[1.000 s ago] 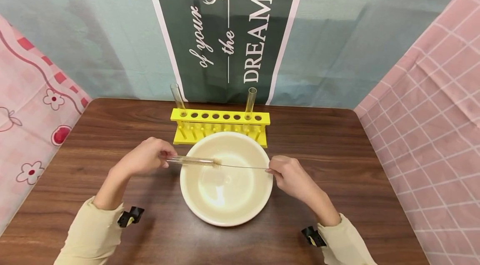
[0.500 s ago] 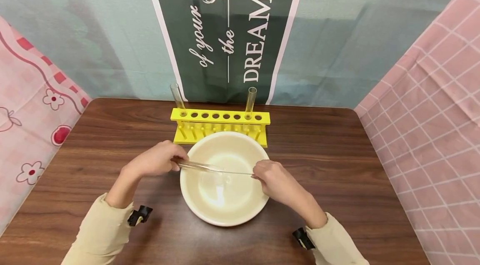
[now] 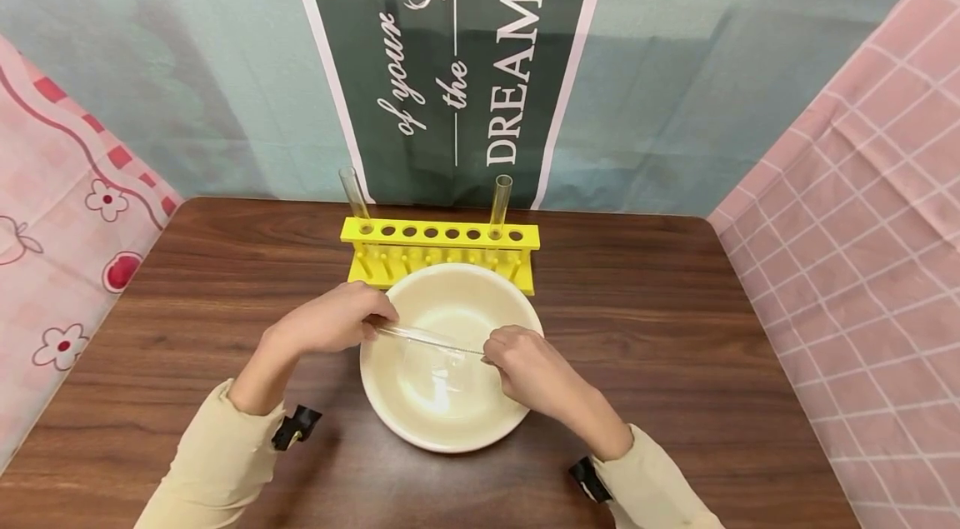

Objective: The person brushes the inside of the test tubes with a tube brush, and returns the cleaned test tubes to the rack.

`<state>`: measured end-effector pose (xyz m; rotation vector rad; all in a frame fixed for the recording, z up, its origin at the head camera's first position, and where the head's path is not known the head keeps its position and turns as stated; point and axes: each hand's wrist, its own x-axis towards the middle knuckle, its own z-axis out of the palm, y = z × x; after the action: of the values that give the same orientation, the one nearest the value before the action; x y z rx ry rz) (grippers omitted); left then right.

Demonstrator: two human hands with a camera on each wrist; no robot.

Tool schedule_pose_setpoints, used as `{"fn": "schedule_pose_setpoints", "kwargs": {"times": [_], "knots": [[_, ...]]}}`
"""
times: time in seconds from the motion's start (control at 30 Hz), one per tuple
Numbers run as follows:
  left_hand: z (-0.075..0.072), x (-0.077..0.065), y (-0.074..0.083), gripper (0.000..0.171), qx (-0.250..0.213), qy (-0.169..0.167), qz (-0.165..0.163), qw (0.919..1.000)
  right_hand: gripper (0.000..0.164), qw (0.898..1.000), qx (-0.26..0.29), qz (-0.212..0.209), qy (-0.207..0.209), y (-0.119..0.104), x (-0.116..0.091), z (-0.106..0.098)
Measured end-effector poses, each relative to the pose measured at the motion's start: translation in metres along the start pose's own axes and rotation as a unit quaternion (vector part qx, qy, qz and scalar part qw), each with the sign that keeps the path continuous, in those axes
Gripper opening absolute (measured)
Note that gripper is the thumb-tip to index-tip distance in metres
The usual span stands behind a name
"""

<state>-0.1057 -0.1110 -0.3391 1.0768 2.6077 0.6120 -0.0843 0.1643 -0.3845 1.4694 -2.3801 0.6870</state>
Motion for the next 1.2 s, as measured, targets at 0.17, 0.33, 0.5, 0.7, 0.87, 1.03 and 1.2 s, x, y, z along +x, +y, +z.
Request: {"fn": "schedule_pose_setpoints", "kwargs": {"times": [0.17,0.33,0.5,0.7,0.87,1.03,1.2], "knots": [[-0.001,0.001,0.004,0.021,0.0,0.003,-0.002,1.0,0.034,1.0,0.011,-0.001,0.02,-0.001,0.0,-0.002],[-0.001,0.001,0.006,0.022,-0.007,0.007,-0.002,1.0,0.032,1.0,0.01,0.004,0.02,0.0,0.0,-0.002],[0.0,-0.001,0.006,0.02,-0.016,0.011,-0.004,0.9998,0.028,0.998,0.035,0.045,0.012,0.003,-0.002,-0.006],[0.005,-0.004,0.006,0.017,-0.04,0.007,-0.006,0.9992,0.013,0.991,0.088,0.096,-0.011,0.01,-0.007,-0.017],[0.007,-0.003,0.007,0.016,-0.038,0.012,-0.011,0.9991,0.014,0.982,0.153,0.113,-0.011,0.014,-0.01,-0.02],[0.009,-0.001,0.009,0.015,-0.022,0.015,-0.021,0.9994,0.02,0.965,0.199,0.169,-0.006,0.016,-0.011,-0.019],[0.01,0.002,0.013,0.018,0.0,0.021,-0.04,0.999,0.027,0.934,0.238,0.266,-0.035,0.015,-0.008,-0.021]]}}
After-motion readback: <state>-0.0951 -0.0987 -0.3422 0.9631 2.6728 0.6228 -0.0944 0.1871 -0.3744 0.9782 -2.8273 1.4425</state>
